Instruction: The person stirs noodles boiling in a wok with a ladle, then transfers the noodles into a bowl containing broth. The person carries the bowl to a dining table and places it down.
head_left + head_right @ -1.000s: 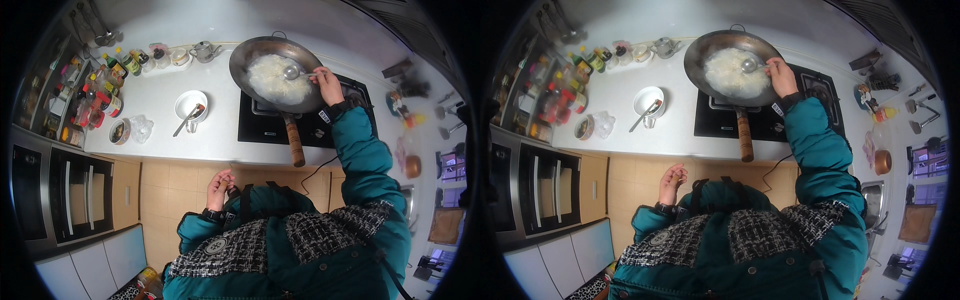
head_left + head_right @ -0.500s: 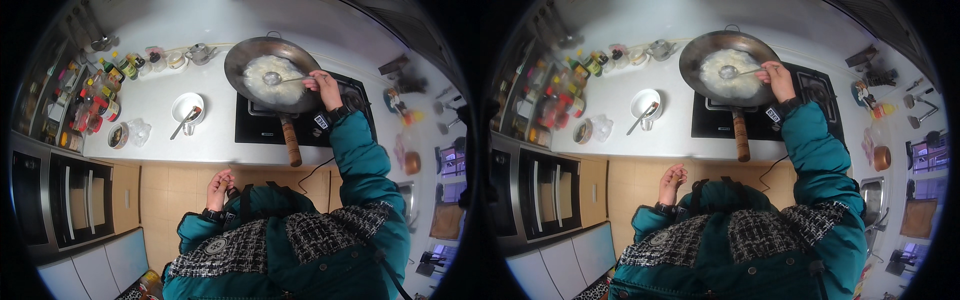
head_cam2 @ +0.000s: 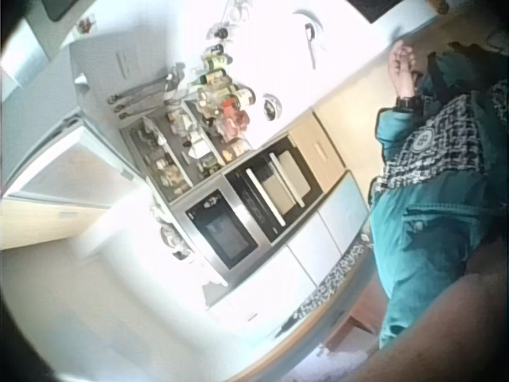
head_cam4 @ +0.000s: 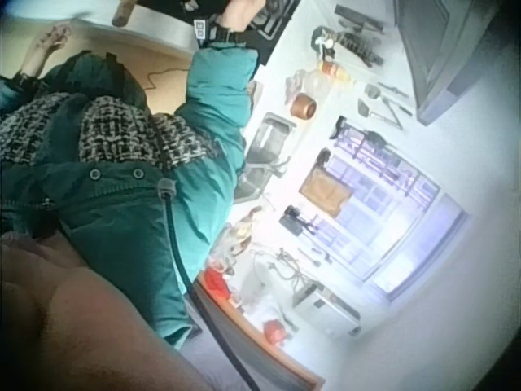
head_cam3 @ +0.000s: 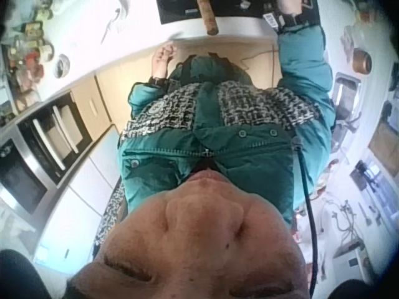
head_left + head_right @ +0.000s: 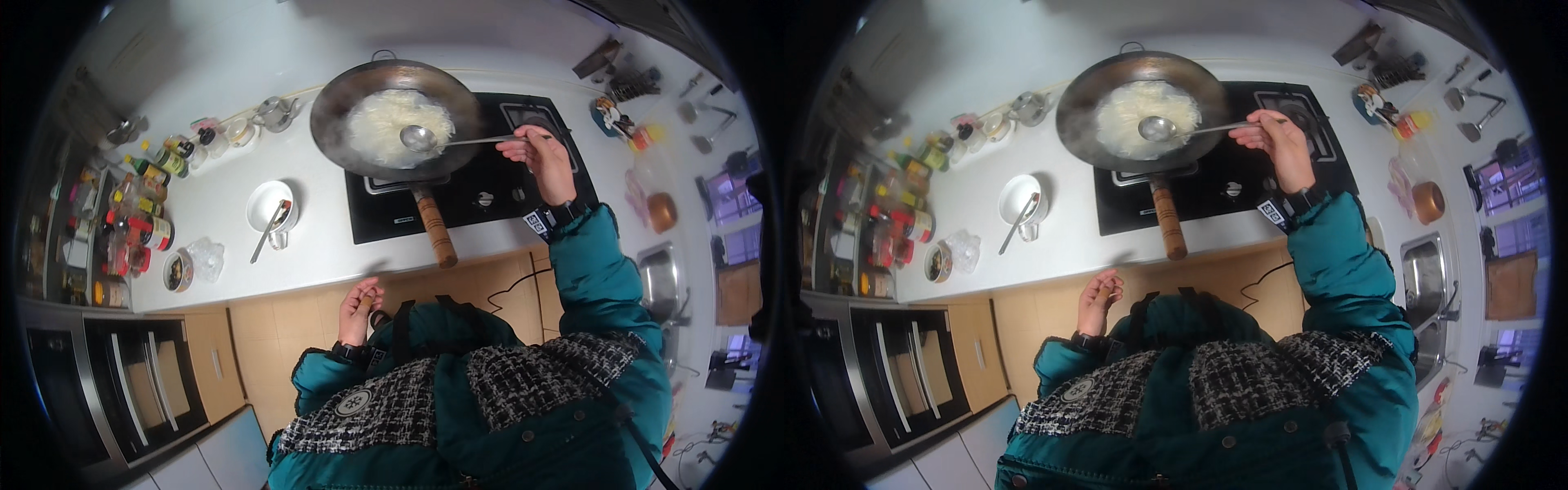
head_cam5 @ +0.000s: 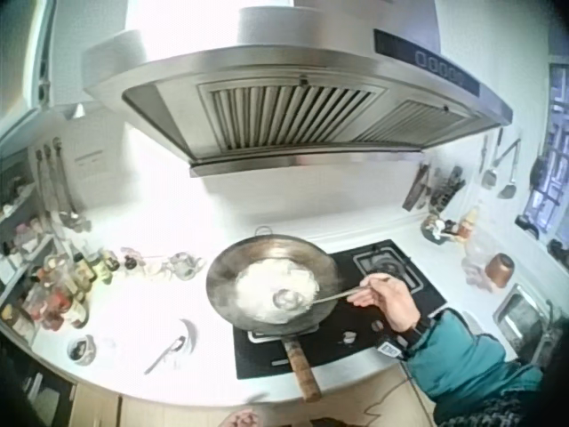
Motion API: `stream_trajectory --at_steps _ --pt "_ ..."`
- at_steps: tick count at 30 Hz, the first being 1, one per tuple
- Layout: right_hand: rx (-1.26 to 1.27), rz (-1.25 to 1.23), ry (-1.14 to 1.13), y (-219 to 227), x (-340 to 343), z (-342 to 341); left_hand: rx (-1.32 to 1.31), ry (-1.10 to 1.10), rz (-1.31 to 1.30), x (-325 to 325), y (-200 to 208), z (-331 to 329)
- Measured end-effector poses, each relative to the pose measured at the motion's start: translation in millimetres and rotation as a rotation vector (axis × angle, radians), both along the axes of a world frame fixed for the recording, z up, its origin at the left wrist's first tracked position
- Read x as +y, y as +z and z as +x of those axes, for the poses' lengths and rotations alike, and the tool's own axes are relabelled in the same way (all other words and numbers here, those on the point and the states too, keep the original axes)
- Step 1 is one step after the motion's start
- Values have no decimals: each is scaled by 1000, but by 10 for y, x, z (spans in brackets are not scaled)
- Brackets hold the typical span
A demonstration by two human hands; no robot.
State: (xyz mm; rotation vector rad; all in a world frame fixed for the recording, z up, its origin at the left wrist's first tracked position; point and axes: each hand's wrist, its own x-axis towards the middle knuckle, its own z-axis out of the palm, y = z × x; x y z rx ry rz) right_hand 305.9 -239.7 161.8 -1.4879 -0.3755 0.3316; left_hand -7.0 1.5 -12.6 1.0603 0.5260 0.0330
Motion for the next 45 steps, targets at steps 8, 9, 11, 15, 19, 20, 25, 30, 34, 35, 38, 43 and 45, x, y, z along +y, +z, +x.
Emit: stream_trajectory --at_steps 8,9,11,15,19,20,25,30,34,35,38,43,45 --pt "-69 79 -379 137 -1278 -393 -8 -200 -23 -164 -106 356" --pt "-45 97 -477 111 -1528 -449 -5 -219 -16 -190 -116 391" --pt "-15 142 -669 29 -2134 -560 -11 -256 -11 -235 -135 456" --pt "-54 303 -995 -211 -3681 -867 -13 -298 -12 -319 -149 559" --pt "-94 434 -1268 -344 -5054 -1239 -5 -295 6 -341 -145 572" --pt "-76 402 -1385 -395 -5257 -1314 -3 -301 8 -331 -143 566" --pt "74 356 -1447 -814 -5370 -1232 -32 -282 -1 -323 -154 533" --pt "95 448 -1051 -988 -4193 -868 -56 -244 13 -278 -91 494" --pt "0 404 -858 -524 -2873 -655 -72 -136 82 -143 183 459" --pt "-3 428 -795 -397 -2565 -640 -103 -94 108 -99 284 450" --pt "-77 484 -535 -126 -1670 -679 -170 -34 208 50 651 466" --pt "-148 397 -175 183 -505 -944 -322 -97 353 36 1316 505" --pt "-130 363 -53 239 -165 -1117 -397 -122 408 -32 1509 532"
